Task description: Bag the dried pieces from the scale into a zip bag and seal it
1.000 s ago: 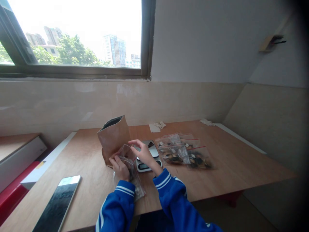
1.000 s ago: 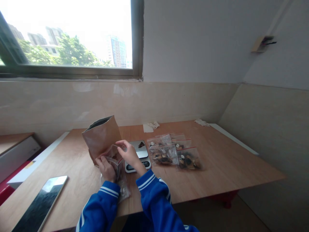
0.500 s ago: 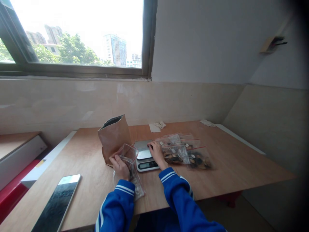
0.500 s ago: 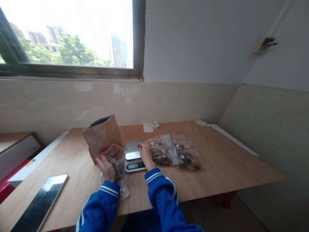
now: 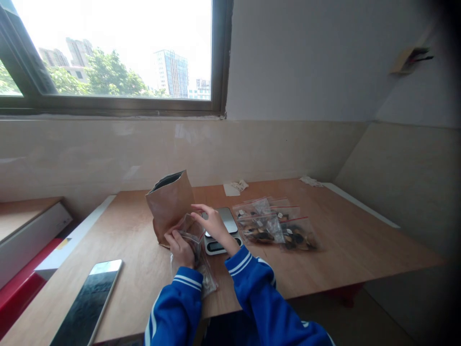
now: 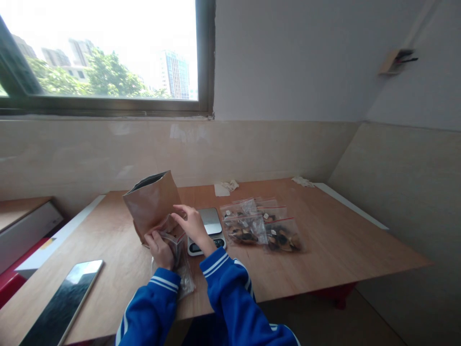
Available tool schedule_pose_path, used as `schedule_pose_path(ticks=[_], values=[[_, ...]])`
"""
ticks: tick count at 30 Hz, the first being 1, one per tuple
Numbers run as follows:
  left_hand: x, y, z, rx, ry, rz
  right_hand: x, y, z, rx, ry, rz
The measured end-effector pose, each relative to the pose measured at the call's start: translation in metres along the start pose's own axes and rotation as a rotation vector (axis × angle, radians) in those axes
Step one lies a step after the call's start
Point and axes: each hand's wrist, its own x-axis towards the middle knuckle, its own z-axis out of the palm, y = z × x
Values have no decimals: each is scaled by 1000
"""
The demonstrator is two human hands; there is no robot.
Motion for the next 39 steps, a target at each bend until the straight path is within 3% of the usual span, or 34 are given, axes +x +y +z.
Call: schedule_pose_path(ticks=[5, 11, 15, 21, 25, 29, 33, 36, 39], values=[[0, -2, 0, 8, -7, -4, -13, 13, -6, -45, 19, 41], [-2, 3, 0, -32, 34, 19, -56, 23, -6, -32, 199, 168], [-9, 9, 1, -100, 62, 25, -82, 19, 9, 70, 98, 254], [-15, 10, 5, -482, -103, -31, -92, 1, 20, 52, -96, 179], [-11, 3, 9, -529, -144, -2, -100, -4, 24, -56, -168, 89], [-12, -6, 14, -615, -268, 49, -107, -3, 30, -67, -93, 94], [-16, -6, 11, -593, -354, -19, -107, -2, 30, 35, 6, 94], [-18, 3, 5, -643, -435, -34, -103, -1, 19, 175, 38, 128], [-17, 12, 0, -607, -470, 45, -102, 0, 0, 260, 116, 185]])
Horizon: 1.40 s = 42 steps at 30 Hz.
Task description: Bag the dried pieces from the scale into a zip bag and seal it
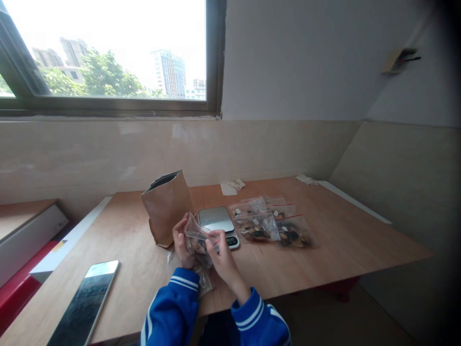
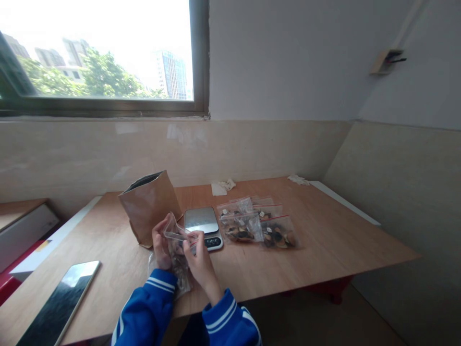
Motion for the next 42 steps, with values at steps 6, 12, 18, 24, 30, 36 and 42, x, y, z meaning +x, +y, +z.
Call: schedule_pose_path(ticks=[6, 12, 18, 24, 30, 36, 42], values=[[3, 7, -2, 212, -254, -121, -9, -3, -37, 37, 153, 56], [0, 15, 2, 261, -535, -205, -10, 13, -51, 132, 217, 152], [-1, 11, 4, 226, -394, -272, -12, 19, -63, 87, 197, 192], [-1, 9, -1, 142, -329, -347, -12, 7, -74, 3, 244, 183], [-3, 12, -1, 132, -490, -427, -14, -7, -83, -56, 419, 155], [-7, 3, 0, 261, -675, -464, -20, -29, -102, -414, 504, 7], [-13, 2, 7, 406, -783, -404, -25, -52, -101, -775, 615, -361]])
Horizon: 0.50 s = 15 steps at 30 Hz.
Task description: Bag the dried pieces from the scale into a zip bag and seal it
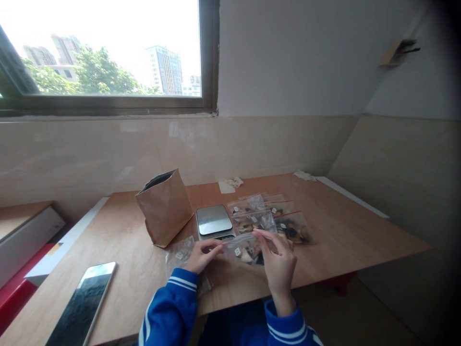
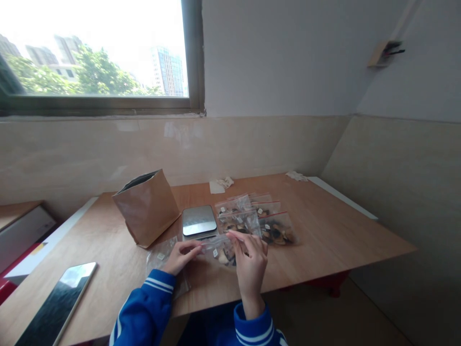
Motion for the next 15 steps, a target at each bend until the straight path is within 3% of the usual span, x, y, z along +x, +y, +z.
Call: schedule_pose_path(ticks=[5, 10, 15], values=[[0, 5, -3, -26, 62, 5, -1, 2, 2, 83, -195, -28], [0, 4, -10, -42, 325, 70, -6, 20, 0, 146, -49, 227], [-2, 9, -9, -30, 206, 73, -11, 23, 6, 290, -189, 315]])
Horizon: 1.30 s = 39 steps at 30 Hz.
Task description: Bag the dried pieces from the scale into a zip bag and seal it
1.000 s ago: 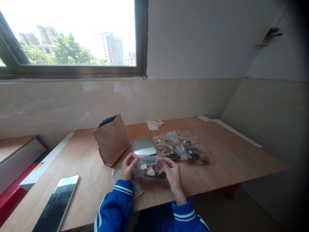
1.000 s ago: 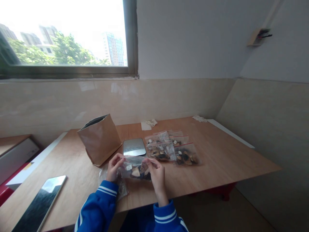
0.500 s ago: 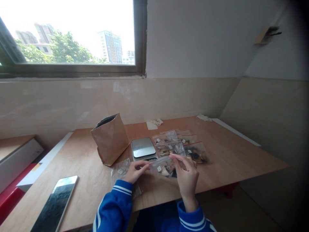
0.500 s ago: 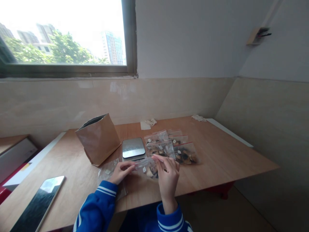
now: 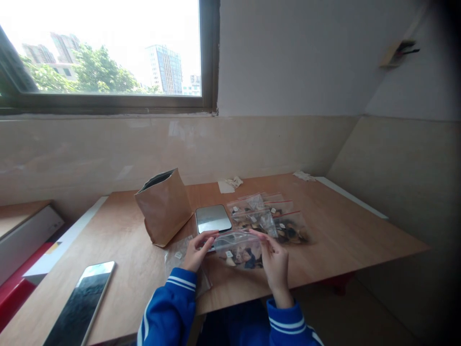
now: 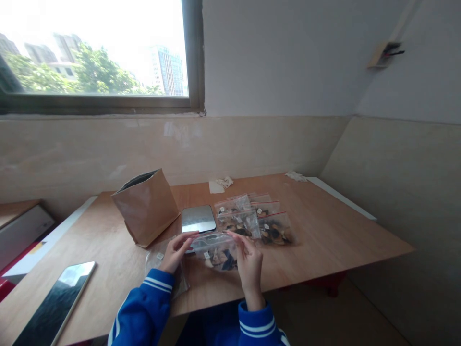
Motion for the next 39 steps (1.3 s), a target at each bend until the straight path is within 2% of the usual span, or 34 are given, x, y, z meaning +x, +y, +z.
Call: schedule_pose_path(ticks=[3, 6, 11, 15, 20, 25, 33, 39], values=[[-1, 1, 2, -89, -31, -44, -3, 5, 9, 49, 57, 68], [0, -3, 3, -92, 2, -80, -5, 15, 16, 86, 63, 113], [3, -10, 1, -62, 110, -82, -5, 32, 17, 138, -37, 128], [3, -9, -1, -18, 168, -53, -3, 39, 15, 80, -100, 140], [3, -8, -4, 51, 138, 31, -2, 48, 13, 71, -45, 185], [3, -12, -6, 104, 136, 43, -3, 57, 13, 99, 51, 238], [4, -15, -6, 186, 158, 83, -3, 51, 12, 165, 14, 239], [3, -13, -7, 119, 119, 51, -4, 53, 12, 81, 38, 190]])
